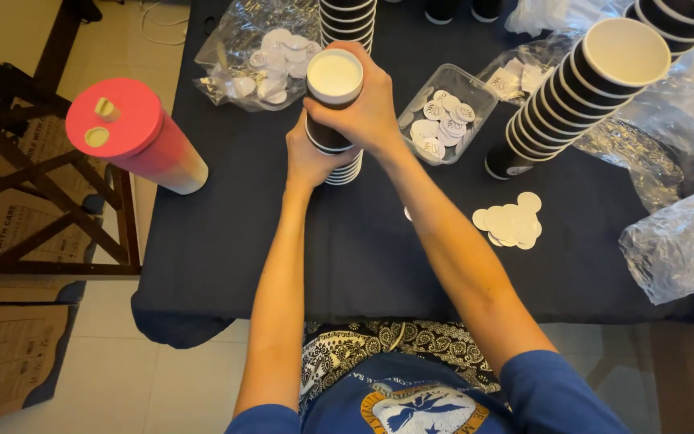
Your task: Applying round logo stickers to the sides of black and white paper coffee cups.
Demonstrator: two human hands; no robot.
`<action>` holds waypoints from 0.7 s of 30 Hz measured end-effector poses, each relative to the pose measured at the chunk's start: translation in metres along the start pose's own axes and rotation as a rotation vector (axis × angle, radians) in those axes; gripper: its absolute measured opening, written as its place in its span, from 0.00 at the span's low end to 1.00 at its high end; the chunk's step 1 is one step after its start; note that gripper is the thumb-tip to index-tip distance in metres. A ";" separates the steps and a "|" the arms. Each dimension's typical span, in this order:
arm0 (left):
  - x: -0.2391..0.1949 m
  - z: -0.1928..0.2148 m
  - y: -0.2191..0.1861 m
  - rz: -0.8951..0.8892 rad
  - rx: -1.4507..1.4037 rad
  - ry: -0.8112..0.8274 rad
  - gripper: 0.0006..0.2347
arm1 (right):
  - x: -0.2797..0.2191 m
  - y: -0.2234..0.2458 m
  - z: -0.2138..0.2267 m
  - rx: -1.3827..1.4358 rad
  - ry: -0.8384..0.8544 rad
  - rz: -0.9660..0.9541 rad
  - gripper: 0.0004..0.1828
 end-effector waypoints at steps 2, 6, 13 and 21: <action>-0.002 0.003 0.000 -0.031 -0.020 0.024 0.40 | 0.000 0.001 0.006 0.029 0.025 0.031 0.30; -0.001 -0.002 0.004 -0.071 -0.088 0.067 0.44 | 0.005 0.001 0.016 0.148 -0.017 0.116 0.32; 0.001 0.011 0.014 -0.152 -0.079 -0.013 0.41 | 0.022 0.015 0.081 0.629 -0.295 0.031 0.30; -0.100 -0.003 -0.056 -0.229 -0.425 0.101 0.67 | -0.109 -0.026 0.133 0.733 -0.335 -1.241 0.31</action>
Point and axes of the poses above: each hand's wrist, its own x-axis towards the middle knuckle, its own z-axis out of the back of the hand, y = z × x, the point moved 2 cm from there along x, towards the middle knuckle, and after that the axes turned 14 degrees about -y, right-handed, at the moved point
